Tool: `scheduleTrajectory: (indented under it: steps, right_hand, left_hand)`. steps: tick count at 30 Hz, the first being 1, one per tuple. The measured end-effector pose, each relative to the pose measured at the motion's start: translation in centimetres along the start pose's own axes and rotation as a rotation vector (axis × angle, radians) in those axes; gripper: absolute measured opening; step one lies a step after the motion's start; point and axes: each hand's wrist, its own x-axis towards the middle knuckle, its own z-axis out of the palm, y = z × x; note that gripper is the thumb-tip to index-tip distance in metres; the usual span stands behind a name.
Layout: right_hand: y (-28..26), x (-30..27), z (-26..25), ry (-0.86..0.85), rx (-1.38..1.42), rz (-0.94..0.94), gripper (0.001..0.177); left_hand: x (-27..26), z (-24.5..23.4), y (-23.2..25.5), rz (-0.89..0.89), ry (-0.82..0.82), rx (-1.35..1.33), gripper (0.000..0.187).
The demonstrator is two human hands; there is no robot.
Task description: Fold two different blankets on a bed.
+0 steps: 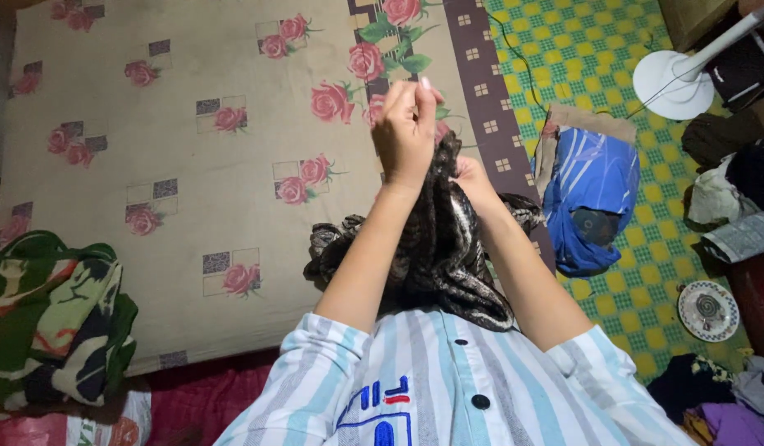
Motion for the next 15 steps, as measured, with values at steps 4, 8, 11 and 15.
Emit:
scheduleTrajectory:
  steps: [4, 8, 11, 15]
  right_hand:
    - [0.9, 2.2, -4.3, 0.142, -0.164, -0.283, 0.025]
    - [-3.9, 5.7, -8.7, 0.125, -0.439, -0.496, 0.029]
    - [-10.0, 6.8, -6.4, 0.171, -0.332, -0.511, 0.023]
    - [-16.0, 8.3, -5.3, 0.096, -0.184, -0.539, 0.015]
  left_hand:
    - [-0.5, -1.3, 2.1, 0.297, 0.082, 0.201, 0.021]
    - [-3.5, -1.5, 2.1, 0.619, -0.075, 0.038, 0.01]
    - [-6.1, -0.2, -0.4, 0.671, -0.335, 0.18, 0.013]
    - [-7.9, 1.4, -3.7, 0.541, -0.465, 0.182, 0.023]
